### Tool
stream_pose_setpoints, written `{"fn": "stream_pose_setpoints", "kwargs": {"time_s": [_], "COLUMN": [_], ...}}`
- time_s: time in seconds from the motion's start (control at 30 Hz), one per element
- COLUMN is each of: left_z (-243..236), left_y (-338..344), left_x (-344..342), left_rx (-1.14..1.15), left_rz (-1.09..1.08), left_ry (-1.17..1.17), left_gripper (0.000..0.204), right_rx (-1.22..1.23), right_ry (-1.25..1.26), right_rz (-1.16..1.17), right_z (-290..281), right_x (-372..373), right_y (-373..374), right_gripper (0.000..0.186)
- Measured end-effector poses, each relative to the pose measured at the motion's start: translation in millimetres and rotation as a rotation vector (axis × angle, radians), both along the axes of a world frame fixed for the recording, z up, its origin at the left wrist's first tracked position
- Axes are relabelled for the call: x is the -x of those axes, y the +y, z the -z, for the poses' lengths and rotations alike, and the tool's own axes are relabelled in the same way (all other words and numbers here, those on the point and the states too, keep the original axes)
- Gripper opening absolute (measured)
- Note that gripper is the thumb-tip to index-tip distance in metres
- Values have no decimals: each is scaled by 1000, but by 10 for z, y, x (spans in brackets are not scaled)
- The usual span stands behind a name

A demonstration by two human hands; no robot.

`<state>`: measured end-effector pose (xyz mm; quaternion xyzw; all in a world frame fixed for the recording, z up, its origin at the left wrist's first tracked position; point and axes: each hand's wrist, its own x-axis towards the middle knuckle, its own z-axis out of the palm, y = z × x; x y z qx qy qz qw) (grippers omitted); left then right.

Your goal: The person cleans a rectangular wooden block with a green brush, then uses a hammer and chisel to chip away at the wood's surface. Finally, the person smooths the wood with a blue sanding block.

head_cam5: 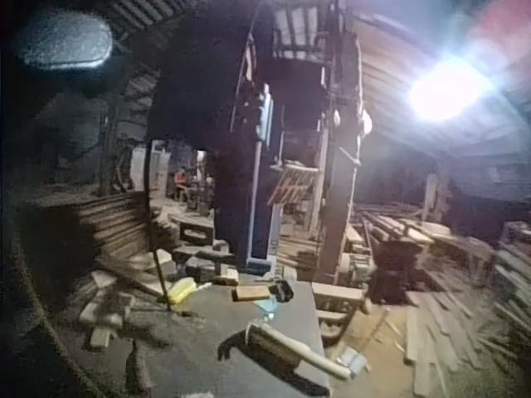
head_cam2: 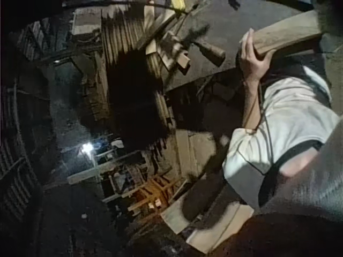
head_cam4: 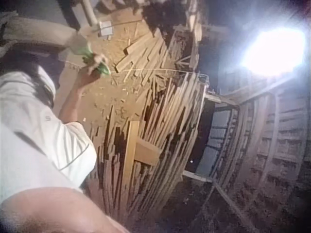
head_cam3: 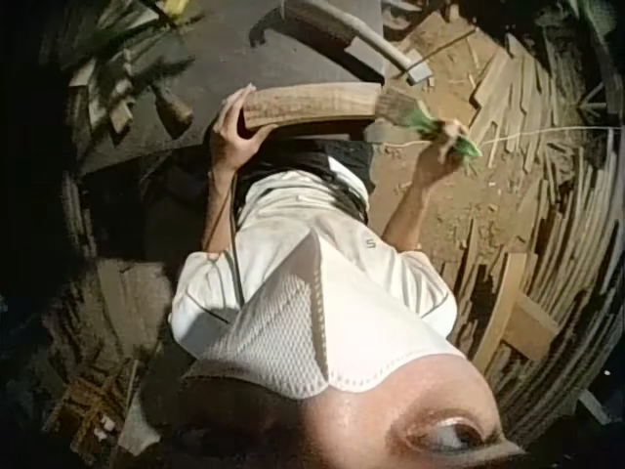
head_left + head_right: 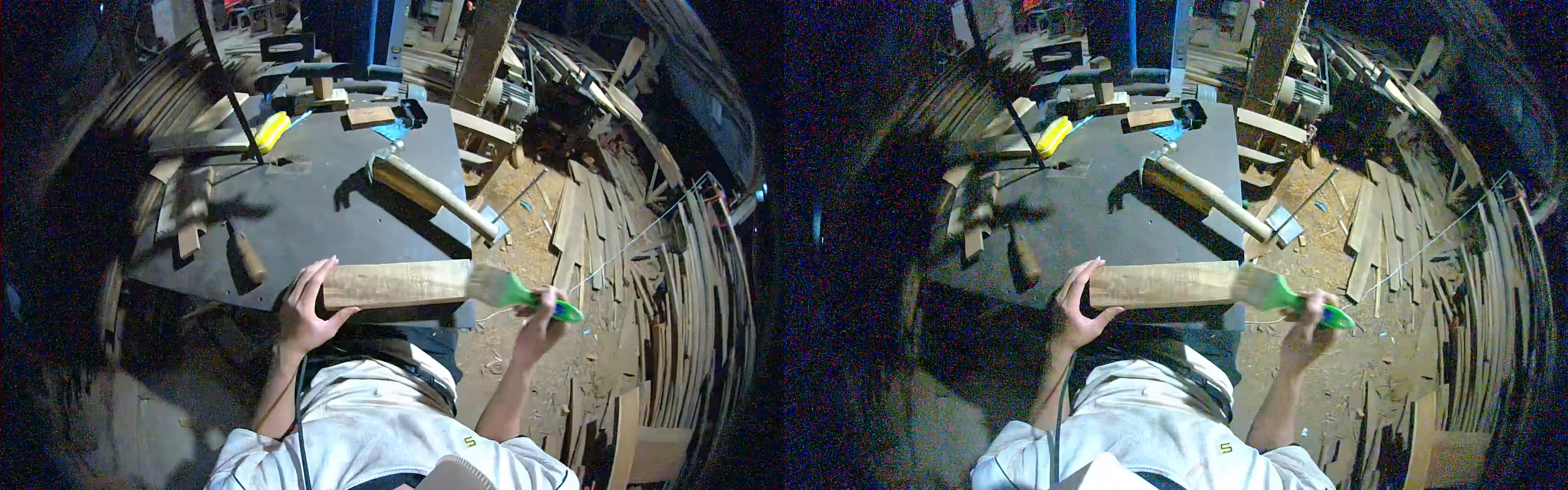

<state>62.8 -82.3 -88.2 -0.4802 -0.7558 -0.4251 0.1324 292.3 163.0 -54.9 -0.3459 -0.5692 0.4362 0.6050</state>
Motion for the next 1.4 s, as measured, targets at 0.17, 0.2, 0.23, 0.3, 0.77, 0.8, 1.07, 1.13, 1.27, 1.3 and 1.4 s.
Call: {"fn": "stream_pose_setpoints", "kwargs": {"time_s": [0.17,0.2,0.23,0.3,0.77,0.8,1.07,1.13,1.27,1.3,1.4], "left_z": [6,0,-15,-10,-1,-11,0,19,-35,-70,-29], "left_y": [16,22,38,13,32,49,221,170,138,135,174], "left_x": [-10,4,16,5,94,107,187,184,144,127,166], "left_rx": [-13,-8,-13,-12,-149,-142,-252,-265,-204,-176,-137], "left_rz": [19,23,29,26,13,-14,-87,-59,78,102,60], "left_ry": [-10,-10,-1,3,88,40,-286,-271,-155,-124,-59], "left_gripper": [78,78,78,79,45,42,39,43,50,52,44], "right_rx": [-71,-74,-102,35,-42,-74,-102,-22,-45,-13,-14], "right_ry": [61,-8,-134,-126,79,86,28,46,99,133,34], "right_rz": [-161,-242,-329,-363,2,61,-153,-31,-3,-32,-136], "right_z": [-14,-111,171,82,136,123,87,56,-2,-9,235], "right_x": [136,220,194,211,54,14,169,88,-26,-38,-59], "right_y": [-316,-518,-441,-411,-148,-58,-235,-94,-99,-148,-192], "right_gripper": [35,34,32,29,31,32,31,32,32,31,29]}}
